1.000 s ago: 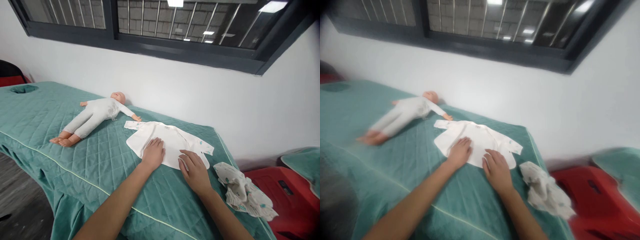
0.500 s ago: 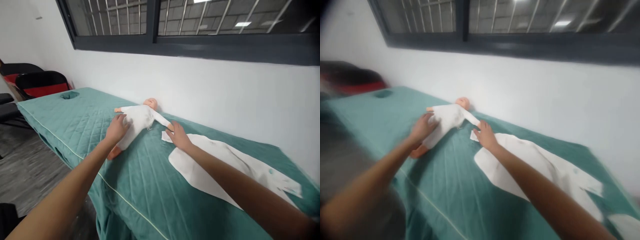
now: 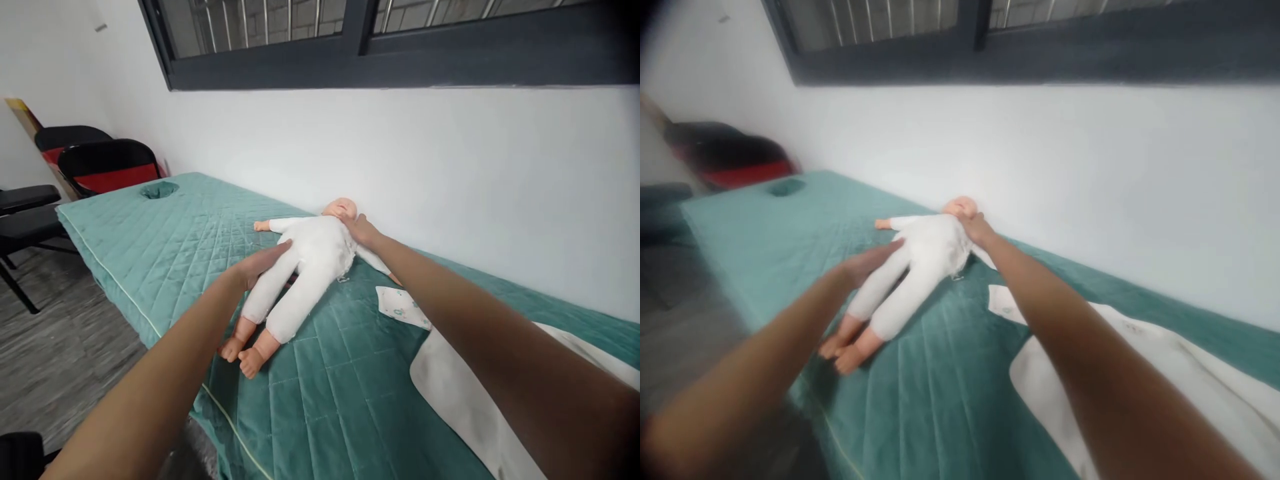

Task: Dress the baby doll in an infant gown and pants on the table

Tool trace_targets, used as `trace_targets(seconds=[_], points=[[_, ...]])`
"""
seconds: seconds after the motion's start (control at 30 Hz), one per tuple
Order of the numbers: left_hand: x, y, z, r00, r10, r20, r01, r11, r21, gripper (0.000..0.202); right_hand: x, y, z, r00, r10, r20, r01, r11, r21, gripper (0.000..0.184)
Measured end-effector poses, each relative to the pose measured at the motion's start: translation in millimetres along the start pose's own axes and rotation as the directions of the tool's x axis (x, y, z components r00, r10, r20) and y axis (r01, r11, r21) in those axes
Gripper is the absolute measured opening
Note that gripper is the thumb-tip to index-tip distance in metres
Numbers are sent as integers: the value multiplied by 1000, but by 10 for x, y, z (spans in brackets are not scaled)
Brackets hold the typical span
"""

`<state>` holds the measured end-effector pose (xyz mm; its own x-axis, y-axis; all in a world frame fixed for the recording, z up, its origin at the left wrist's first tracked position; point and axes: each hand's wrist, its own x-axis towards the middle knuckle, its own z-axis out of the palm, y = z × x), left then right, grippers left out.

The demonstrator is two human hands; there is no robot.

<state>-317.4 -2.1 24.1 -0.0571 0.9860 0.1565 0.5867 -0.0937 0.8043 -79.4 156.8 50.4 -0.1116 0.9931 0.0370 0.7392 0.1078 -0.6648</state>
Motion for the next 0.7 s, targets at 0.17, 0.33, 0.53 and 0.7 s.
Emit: trace_targets(seconds=[0.17, 0.33, 0.53, 0.7], points=[[-91, 207, 68, 987, -102, 128, 119, 984, -133, 61, -238, -2, -272, 999, 36, 20, -36, 999, 12, 110], [-399, 778, 227, 986, -6, 166, 39, 979, -200, 60, -726, 94, -852, 996, 85, -27, -84, 996, 17, 118], [-832, 1538, 986, 971, 152, 186, -93, 951, -294, 60, -1398, 622, -1815, 984, 121, -134, -125, 992, -20, 116], [-1256, 1998, 1976, 923, 281, 263, -181, 919, -349, 63, -1954, 1456, -2421, 963, 174, -205, -190, 980, -59, 109]])
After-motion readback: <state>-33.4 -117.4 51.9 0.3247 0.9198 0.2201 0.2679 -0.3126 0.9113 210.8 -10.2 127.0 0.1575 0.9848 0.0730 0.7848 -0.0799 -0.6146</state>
